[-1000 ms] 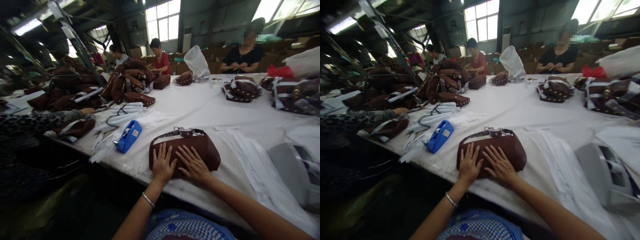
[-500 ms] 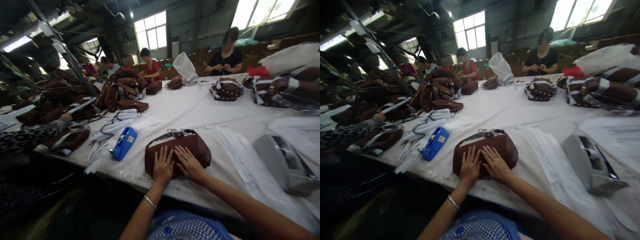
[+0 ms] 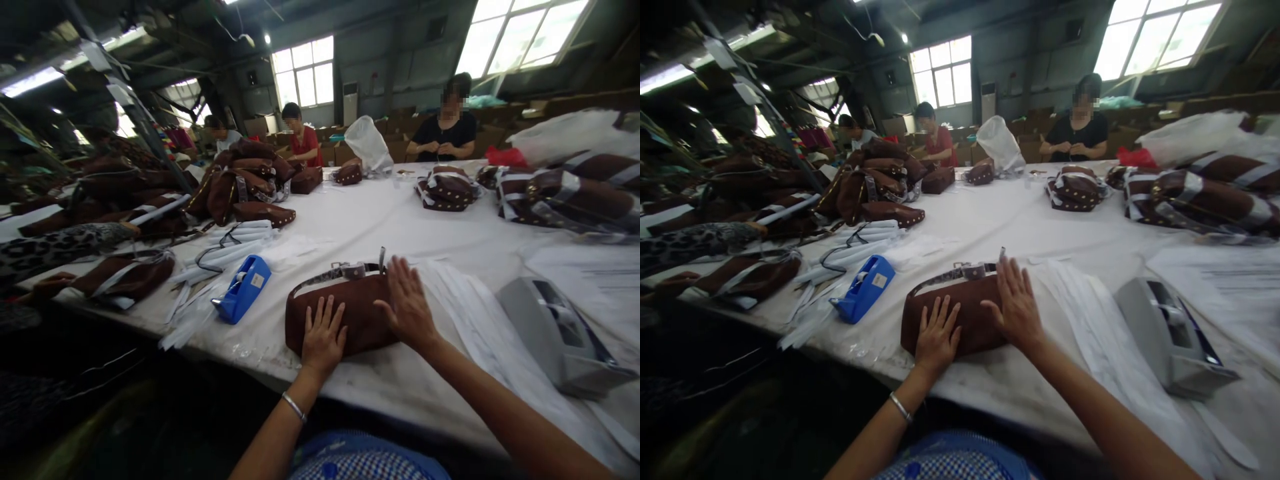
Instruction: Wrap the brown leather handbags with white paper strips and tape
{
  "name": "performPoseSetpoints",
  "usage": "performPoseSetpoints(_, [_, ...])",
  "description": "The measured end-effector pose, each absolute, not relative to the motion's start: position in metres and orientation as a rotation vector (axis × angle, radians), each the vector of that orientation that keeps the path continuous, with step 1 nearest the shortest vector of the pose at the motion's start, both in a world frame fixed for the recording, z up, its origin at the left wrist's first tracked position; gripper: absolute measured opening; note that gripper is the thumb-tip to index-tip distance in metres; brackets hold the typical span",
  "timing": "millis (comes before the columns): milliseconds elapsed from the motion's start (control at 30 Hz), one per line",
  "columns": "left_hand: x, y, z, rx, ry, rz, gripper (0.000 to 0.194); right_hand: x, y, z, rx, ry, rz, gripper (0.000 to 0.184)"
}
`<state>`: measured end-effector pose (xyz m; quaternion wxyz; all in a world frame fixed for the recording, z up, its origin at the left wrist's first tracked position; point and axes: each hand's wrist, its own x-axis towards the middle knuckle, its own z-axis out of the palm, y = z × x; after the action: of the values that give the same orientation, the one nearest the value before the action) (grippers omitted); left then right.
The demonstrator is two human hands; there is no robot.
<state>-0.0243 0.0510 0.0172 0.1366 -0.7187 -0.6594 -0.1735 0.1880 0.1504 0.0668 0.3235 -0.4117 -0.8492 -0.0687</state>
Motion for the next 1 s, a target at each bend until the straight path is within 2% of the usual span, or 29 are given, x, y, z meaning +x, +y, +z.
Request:
performPoseSetpoints(100, [-0.023,0.052,0.018,-2.08,-1.906,-0.51,0.057,0.189,0.151,0.075,-1.184,-2.092,-0.215,0.078])
performPoseSetpoints(267, [-0.027,0.049,0.024,-2.142,-1.856,-0.51,0.057,0.18,0.147,0.003,-1.235,-2.287,-0.155,0.076])
performPoseSetpoints(367, [-0.042,0.038,0.025,-2.035,-1.966,-0.526,0.063,0.181,0.15,-0.018,-1.26,-2.292,-0.12,0.077])
performPoseSetpoints(467, [-0.06,0.024,0.019,-1.879,-2.122,-0.55,0.07,0.184,0.152,-0.004,-1.243,-2.287,-0.095,0.075])
performPoseSetpoints(667, [-0.071,0.018,0.005,-1.883,-2.13,-0.602,0.074,0.151,0.127,0.072,-1.045,-2.254,-0.115,0.079])
performPoseSetpoints(800, [-0.07,0.021,0.005,-1.879,-2.115,-0.616,0.076,0.113,0.11,0.055,-0.77,-2.461,-0.11,0.076])
performPoseSetpoints(900, [-0.071,0.02,0.005,-1.889,-2.109,-0.602,0.075,0.104,0.115,0.037,-0.729,-2.635,-0.05,0.073])
performPoseSetpoints(1000, [-0.073,0.02,0.003,-1.89,-2.114,-0.625,0.078,0.109,0.124,0.052,-0.738,-2.565,-0.02,0.069])
